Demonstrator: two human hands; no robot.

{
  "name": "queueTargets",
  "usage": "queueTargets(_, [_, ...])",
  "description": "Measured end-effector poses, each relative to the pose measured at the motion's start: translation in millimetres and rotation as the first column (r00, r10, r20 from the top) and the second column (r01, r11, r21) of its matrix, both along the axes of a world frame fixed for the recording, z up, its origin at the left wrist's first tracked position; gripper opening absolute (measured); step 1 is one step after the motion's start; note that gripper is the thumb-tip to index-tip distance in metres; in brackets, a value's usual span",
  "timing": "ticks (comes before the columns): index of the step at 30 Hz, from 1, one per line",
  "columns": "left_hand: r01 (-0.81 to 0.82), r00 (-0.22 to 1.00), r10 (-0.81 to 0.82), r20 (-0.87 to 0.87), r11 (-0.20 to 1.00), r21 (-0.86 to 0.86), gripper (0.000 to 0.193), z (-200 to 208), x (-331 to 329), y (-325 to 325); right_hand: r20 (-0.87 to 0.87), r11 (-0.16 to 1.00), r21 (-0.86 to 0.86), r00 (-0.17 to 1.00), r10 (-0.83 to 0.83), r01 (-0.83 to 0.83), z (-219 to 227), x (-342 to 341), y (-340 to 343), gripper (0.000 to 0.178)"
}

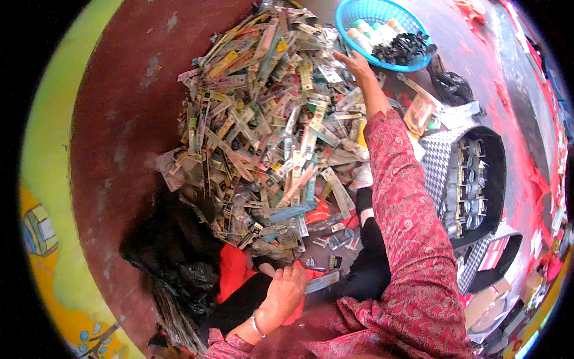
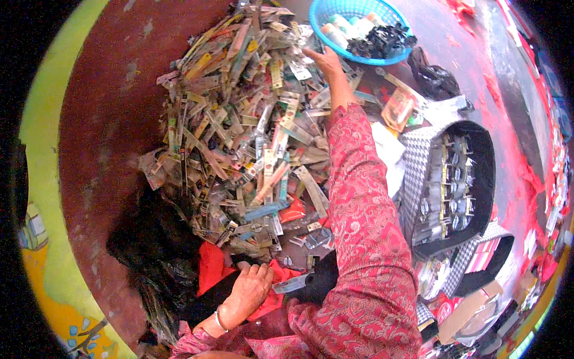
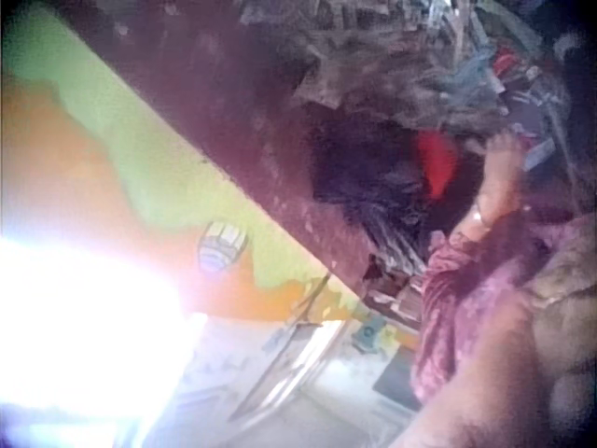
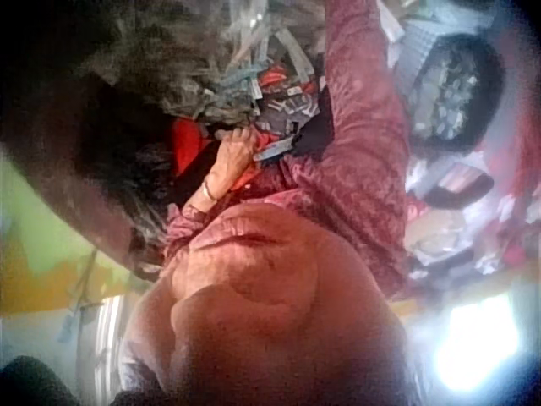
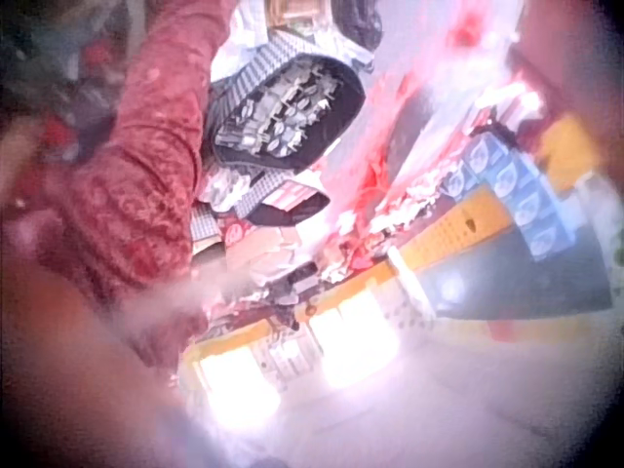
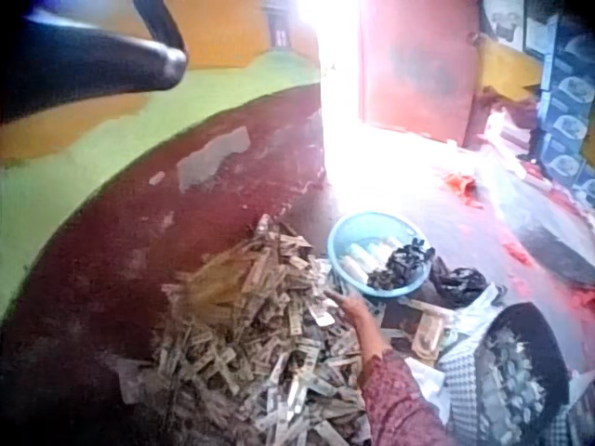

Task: The person sits on the floor and sorts through a large pile of small packaged items, picking them up, inspecting them, and placing them into a clear plastic bag. The person handles the items one at a time and occasionally wipes them with a white cloth.

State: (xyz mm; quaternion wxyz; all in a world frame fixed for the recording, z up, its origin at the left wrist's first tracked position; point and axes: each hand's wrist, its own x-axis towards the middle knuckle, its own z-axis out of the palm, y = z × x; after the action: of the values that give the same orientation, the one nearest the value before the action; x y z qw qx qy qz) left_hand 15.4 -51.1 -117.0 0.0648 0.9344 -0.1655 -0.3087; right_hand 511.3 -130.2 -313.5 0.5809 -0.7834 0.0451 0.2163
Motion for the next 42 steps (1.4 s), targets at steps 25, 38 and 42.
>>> queueTargets(25, [-0.003,0.998,0.003,-0.057,1.0,0.014,0.027,10,9,-3,0.512,0.902,-0.295,0.744,0.429,-0.316,2,-141,102,0.056])
queueTargets(38, [0.0,0.999,0.002,-0.039,0.999,0.053,0.024,11,-10,-22,0.486,0.557,-0.634,0.284,0.827,-0.536,31,-252,42,0.056])
queueTargets(42, [0.013,1.0,-0.014,0.022,0.999,0.049,0.022,12,-9,-21,0.449,0.454,-0.679,0.163,0.878,-0.577,23,-301,13,0.052])
